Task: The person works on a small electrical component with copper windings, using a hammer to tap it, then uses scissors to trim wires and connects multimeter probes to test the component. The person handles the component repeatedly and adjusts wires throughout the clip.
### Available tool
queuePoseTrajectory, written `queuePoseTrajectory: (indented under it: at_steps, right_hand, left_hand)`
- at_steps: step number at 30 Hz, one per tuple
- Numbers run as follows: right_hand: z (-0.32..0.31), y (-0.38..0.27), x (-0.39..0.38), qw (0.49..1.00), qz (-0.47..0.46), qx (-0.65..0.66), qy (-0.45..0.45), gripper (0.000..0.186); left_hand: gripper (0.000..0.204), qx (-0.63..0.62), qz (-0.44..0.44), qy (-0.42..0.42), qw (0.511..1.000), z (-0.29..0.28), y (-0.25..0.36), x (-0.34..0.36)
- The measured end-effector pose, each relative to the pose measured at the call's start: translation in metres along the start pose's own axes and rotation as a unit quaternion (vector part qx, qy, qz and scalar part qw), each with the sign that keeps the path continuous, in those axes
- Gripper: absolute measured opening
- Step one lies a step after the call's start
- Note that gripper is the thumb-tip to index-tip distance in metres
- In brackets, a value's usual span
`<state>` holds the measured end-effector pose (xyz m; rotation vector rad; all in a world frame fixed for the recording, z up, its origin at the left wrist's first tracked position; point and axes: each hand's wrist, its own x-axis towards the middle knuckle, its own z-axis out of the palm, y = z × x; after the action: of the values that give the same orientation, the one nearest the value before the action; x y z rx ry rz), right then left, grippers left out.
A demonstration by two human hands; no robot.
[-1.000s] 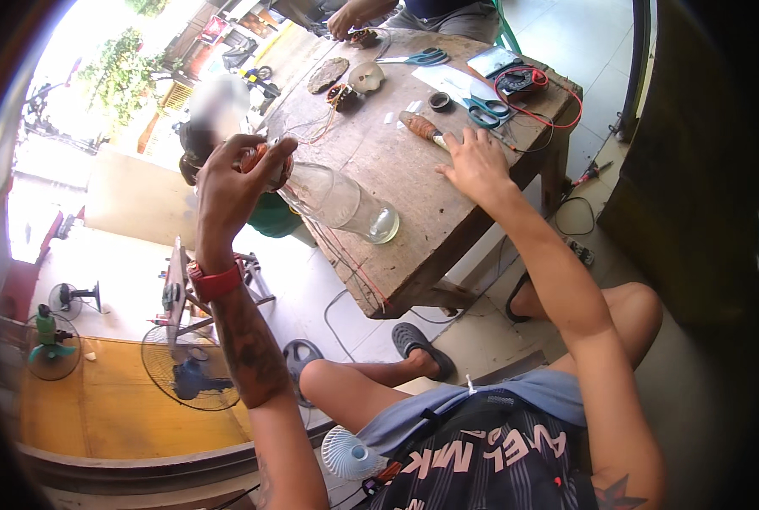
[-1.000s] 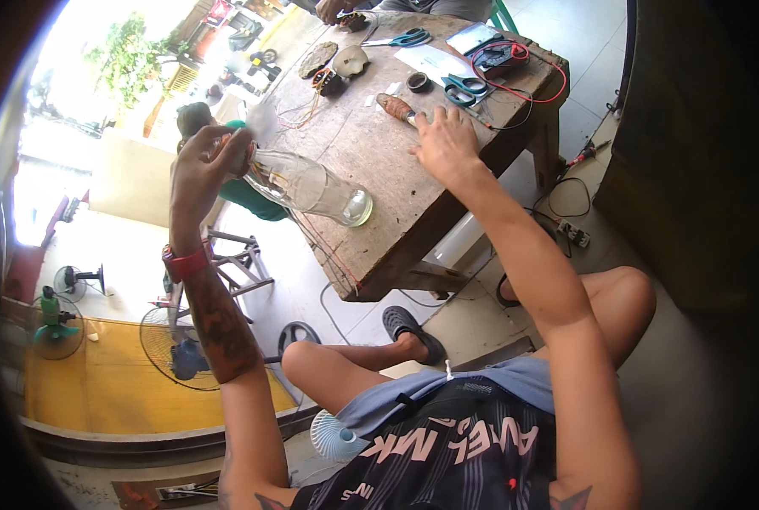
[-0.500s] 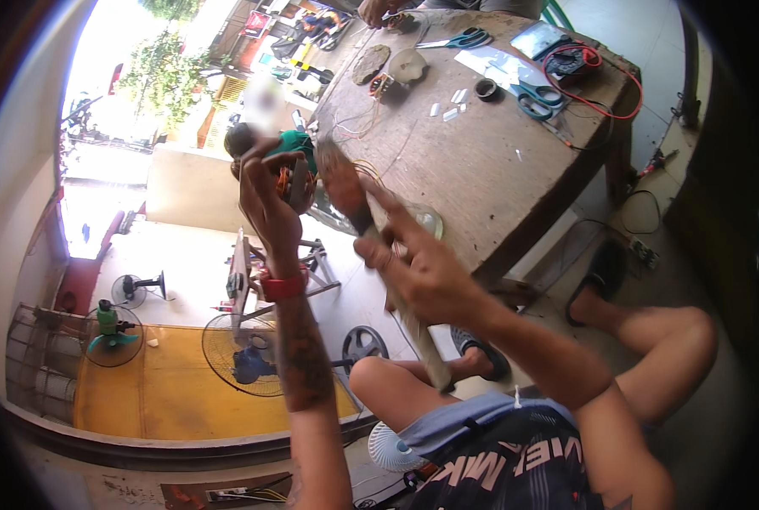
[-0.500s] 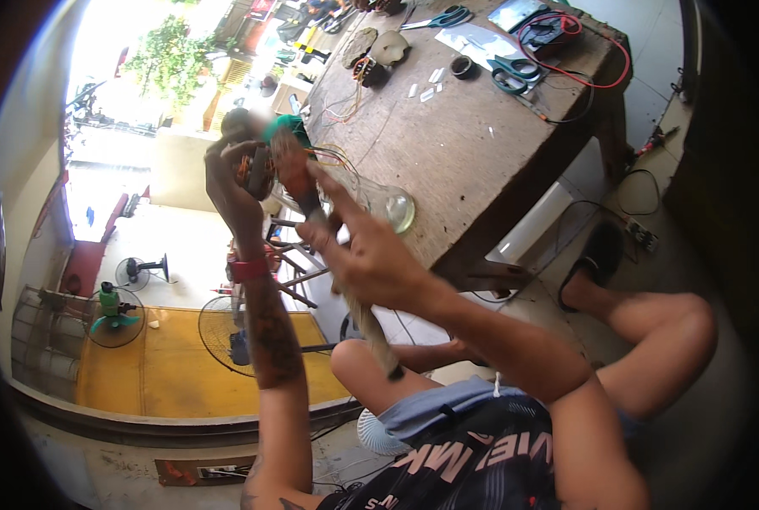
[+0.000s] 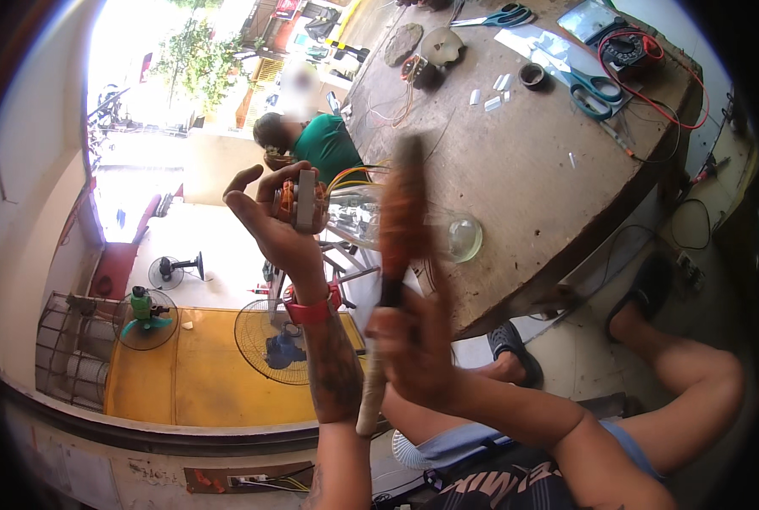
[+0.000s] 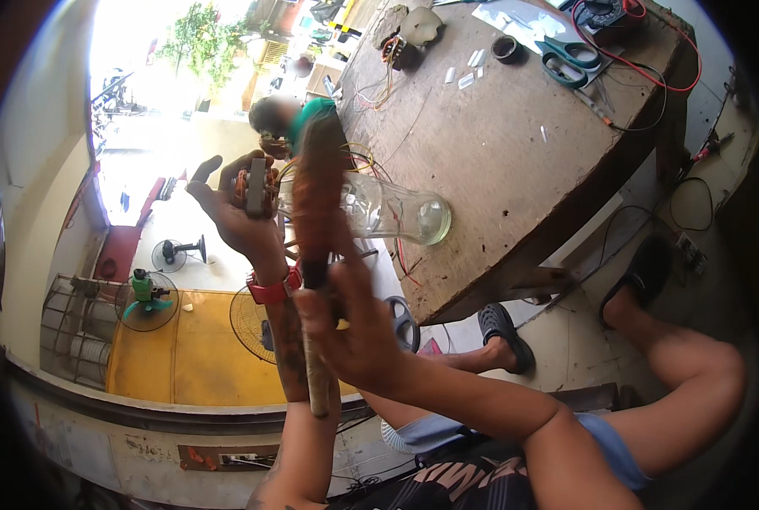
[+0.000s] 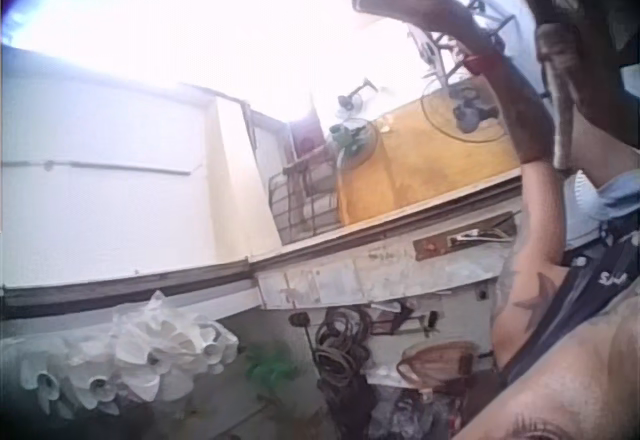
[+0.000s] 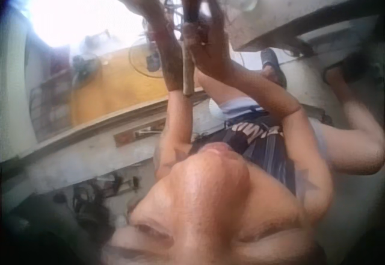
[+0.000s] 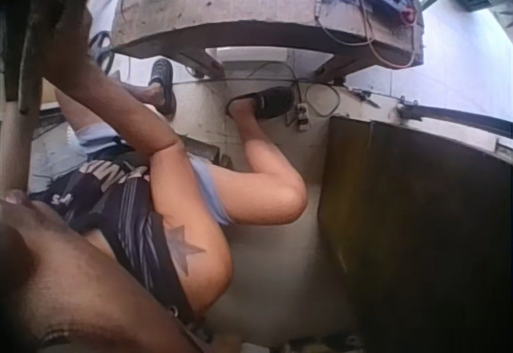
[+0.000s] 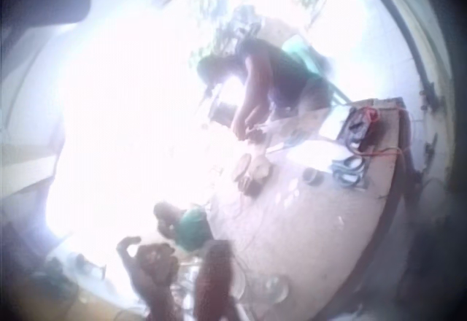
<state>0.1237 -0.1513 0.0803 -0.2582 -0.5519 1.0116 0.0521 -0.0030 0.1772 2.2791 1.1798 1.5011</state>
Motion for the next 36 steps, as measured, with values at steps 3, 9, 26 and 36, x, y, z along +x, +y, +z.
queuePoseTrajectory:
  at_steps: [3, 9, 26, 36]
  right_hand:
    - [-0.004, 0.000, 0.000, 0.985, 0.151, 0.015, -0.084, 0.074]
    - [-0.006, -0.004, -0.002, 0.985, 0.135, -0.013, -0.109, 0.075]
    - [-0.005, -0.007, -0.013, 0.997, 0.016, 0.066, -0.022, 0.076]
    - [-0.006, -0.009, -0.015, 0.982, 0.133, 0.120, -0.056, 0.075]
  left_hand:
    - [0.059, -0.001, -0.021, 0.019, 1.000, 0.000, -0.004, 0.005]
    - [0.063, -0.017, -0.067, 0.004, 0.998, 0.003, 0.014, -0.002]
    - [0.064, 0.056, 0.013, -0.135, 0.989, -0.028, 0.011, 0.002]
    - [0.050, 0.047, 0.096, -0.016, 0.994, -0.006, -0.008, -0.005]
